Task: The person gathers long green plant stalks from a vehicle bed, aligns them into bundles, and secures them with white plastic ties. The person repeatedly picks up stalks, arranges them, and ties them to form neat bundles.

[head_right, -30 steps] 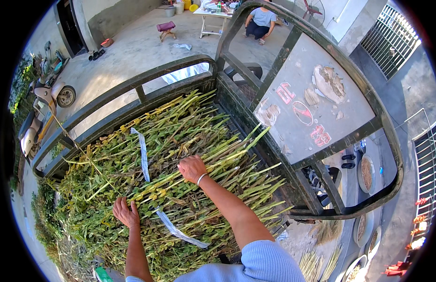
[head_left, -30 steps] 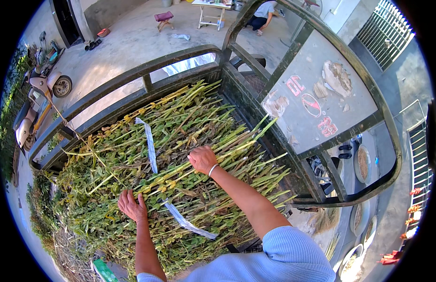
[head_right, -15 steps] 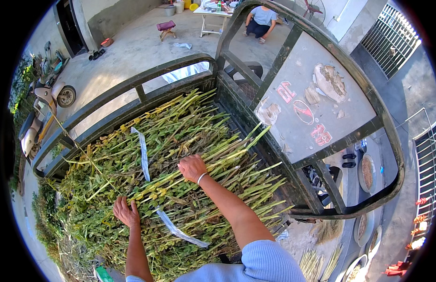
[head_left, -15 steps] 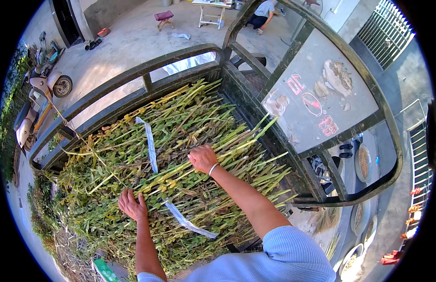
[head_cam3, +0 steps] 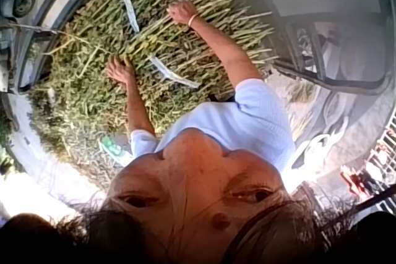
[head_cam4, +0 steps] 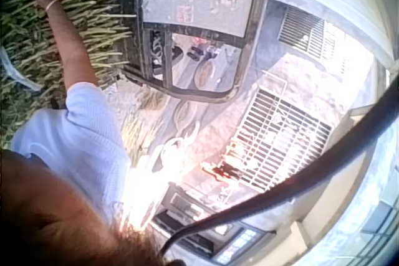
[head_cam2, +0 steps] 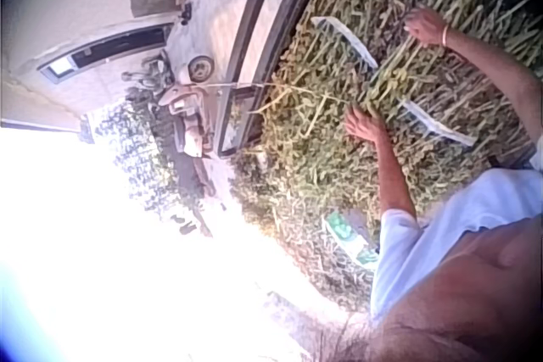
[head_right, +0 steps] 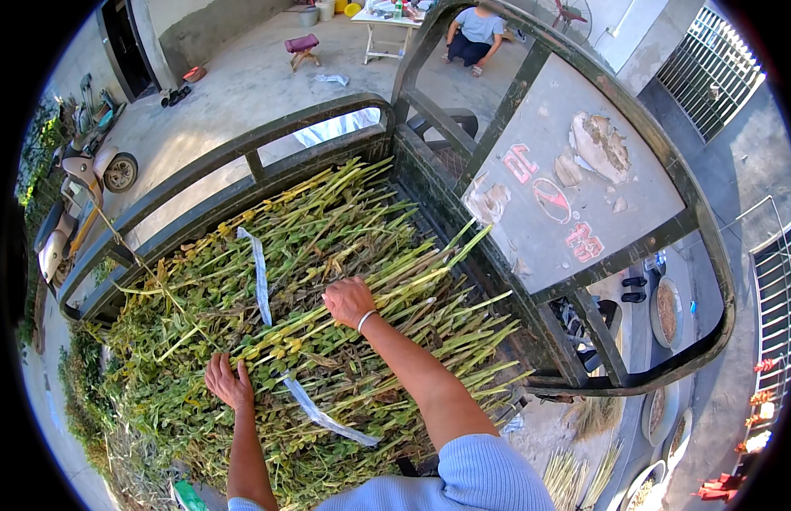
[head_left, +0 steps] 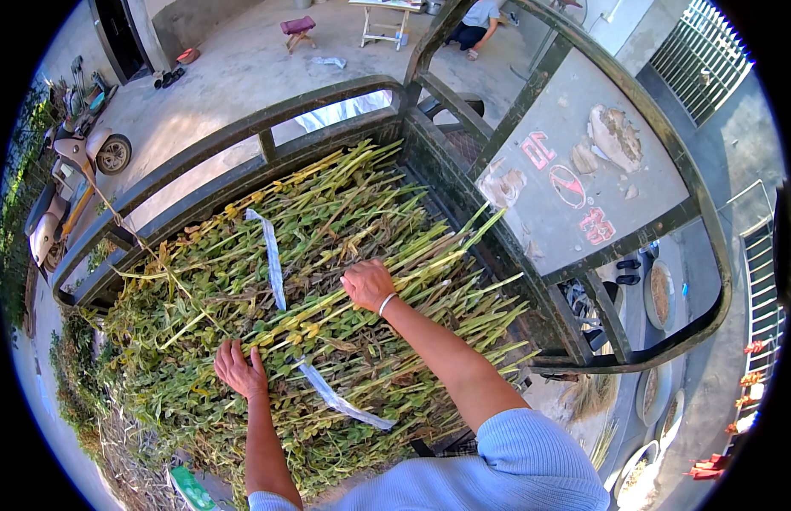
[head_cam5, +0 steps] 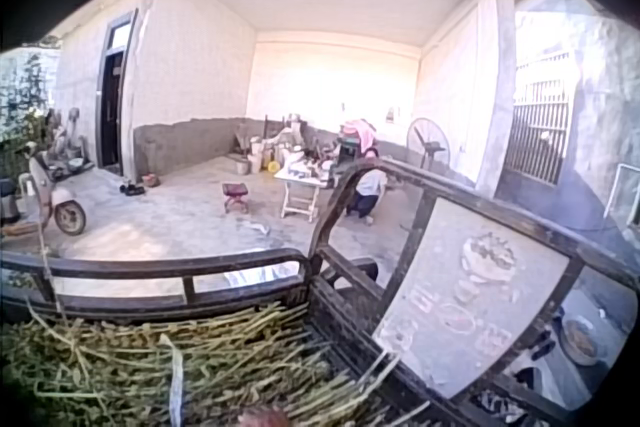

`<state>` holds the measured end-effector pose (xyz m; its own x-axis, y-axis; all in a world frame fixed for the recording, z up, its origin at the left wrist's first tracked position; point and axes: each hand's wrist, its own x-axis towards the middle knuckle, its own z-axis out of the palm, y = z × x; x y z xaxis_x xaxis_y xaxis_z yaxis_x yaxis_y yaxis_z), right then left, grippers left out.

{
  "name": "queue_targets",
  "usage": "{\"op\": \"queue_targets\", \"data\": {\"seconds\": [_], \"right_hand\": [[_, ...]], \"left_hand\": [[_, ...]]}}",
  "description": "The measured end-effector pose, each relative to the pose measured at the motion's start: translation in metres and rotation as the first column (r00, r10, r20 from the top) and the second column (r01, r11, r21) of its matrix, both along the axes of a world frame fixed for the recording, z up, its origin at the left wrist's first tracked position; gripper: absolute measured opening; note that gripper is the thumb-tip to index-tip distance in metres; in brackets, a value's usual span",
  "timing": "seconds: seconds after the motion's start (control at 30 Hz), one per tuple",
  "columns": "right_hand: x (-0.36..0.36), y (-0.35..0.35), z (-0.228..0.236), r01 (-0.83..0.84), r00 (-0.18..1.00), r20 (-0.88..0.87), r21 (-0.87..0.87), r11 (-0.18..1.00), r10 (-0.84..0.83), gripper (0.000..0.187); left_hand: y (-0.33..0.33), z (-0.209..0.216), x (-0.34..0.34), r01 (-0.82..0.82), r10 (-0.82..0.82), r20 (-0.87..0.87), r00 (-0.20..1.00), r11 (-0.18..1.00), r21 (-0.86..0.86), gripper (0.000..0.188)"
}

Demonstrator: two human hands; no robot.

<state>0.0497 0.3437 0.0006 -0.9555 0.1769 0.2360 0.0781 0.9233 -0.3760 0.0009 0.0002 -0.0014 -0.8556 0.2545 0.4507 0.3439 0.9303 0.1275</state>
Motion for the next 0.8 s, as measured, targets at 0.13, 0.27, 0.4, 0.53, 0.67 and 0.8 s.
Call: {"op": "queue_targets", "data": {"seconds": [0.13,0.27,0.4,0.53,0.67,0.8], "right_hand": [[0.0003,-0.0005,0.0014,0.005,1.000,-0.008,0.008,1.000,-0.005,0.024],[-0.0007,0.0001,-0.0027,0.005,1.000,-0.016,0.005,1.000,-0.004,0.024],[-0.0001,0.0009,-0.0019,0.003,1.000,-0.013,0.006,1.000,-0.003,0.024],[-0.0004,0.0002,-0.0011,-0.001,1.000,-0.020,-0.002,1.000,0.001,0.024],[0.0000,0.0003,-0.0018,-0.001,1.000,-0.030,0.011,1.000,0.001,0.023],[-0.0009,0.0006,-0.0059,-0.001,1.000,-0.029,0.020,1.000,0.002,0.024]], "left_hand": [[0.0000,-0.0007,-0.0008,0.003,-0.003,-0.003,1.000,1.000,-0.001,0.041],[-0.0008,-0.0026,-0.0011,0.000,0.000,0.003,1.000,1.000,0.003,0.042],[0.0037,0.0050,0.0014,-0.009,0.009,0.002,1.000,1.000,-0.017,0.037],[0.0019,0.0014,0.0004,-0.015,0.015,-0.005,1.000,1.000,-0.016,0.041],[0.0009,0.0000,0.0001,-0.020,0.021,0.009,1.000,1.000,-0.021,0.042],[0.0000,-0.0017,-0.0012,-0.009,0.009,-0.017,1.000,1.000,-0.014,0.041]]}}
